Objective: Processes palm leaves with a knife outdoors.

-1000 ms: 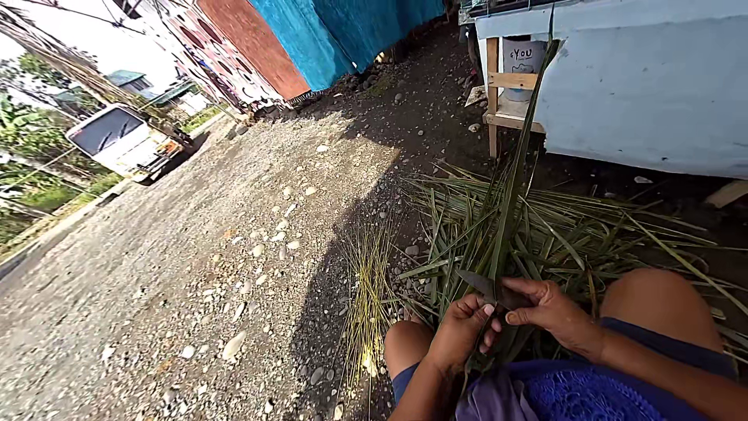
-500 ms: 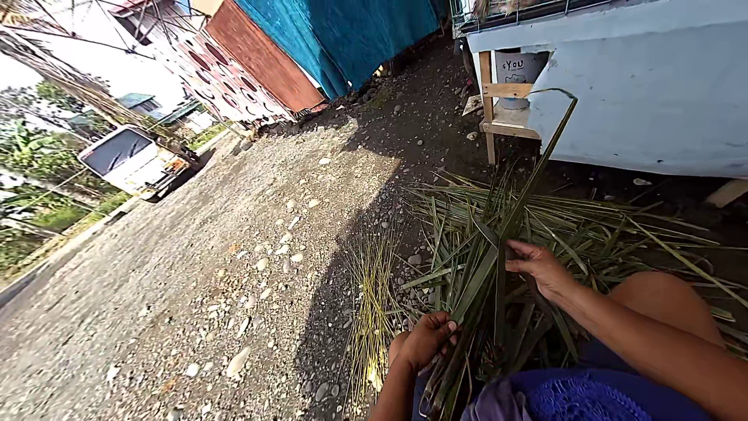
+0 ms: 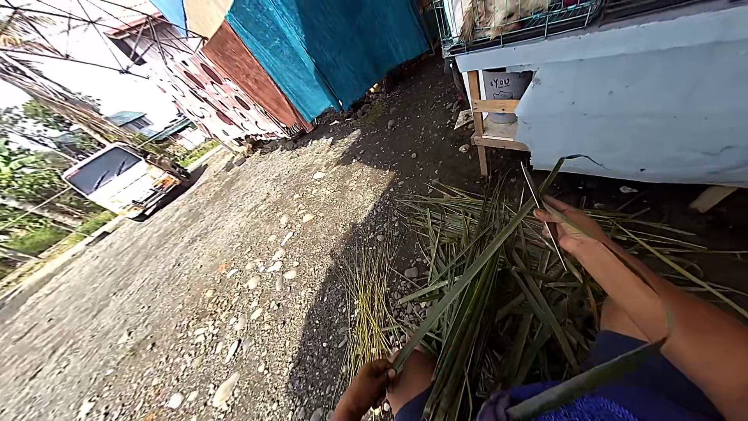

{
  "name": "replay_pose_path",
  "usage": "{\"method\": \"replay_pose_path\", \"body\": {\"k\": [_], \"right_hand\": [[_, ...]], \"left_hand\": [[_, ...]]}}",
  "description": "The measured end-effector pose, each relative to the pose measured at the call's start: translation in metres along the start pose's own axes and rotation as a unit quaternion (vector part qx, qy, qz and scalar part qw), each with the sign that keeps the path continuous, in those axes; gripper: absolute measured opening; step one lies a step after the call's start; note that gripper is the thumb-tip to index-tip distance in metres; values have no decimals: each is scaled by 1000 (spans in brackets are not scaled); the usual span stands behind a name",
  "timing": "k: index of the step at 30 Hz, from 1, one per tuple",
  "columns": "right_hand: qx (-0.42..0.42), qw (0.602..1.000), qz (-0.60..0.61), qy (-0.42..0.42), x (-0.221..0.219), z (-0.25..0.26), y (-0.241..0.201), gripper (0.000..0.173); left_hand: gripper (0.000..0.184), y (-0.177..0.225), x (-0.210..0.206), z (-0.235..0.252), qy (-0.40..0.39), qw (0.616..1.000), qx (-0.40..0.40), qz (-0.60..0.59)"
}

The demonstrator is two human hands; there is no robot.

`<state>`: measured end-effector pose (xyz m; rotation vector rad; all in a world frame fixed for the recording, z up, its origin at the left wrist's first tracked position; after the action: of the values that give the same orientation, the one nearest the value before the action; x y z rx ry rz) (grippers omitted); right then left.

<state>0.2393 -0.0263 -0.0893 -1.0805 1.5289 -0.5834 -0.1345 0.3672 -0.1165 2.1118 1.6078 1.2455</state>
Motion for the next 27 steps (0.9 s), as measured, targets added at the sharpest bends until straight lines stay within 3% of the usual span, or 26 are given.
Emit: {"method": "replay_pose_path", "body": {"k": [12,18,24,27], "right_hand": [[23,998,-13,58,30,27,-40,49],[40,986,-128,96,43,29,-44,59],[94,965,-222,102,44,35,-50,64],[131,920,-361,82,46,44,-50,61]], "left_hand": [[16,-56,51,-48,63,998,33,-3],[16,-70,59,-61,105,993,54,-7],[15,-55,66,-70,136,989,63,-13],[14,-49,77,-72,165,984,59,-2]]}}
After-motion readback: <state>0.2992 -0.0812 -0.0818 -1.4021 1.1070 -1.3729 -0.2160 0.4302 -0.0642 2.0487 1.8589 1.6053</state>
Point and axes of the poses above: each hand's wrist, its own z-axis towards the middle knuckle, its own x-axis out of the back of the hand, y = z × x, the point moved 4 cm from there along z, towards the middle knuckle
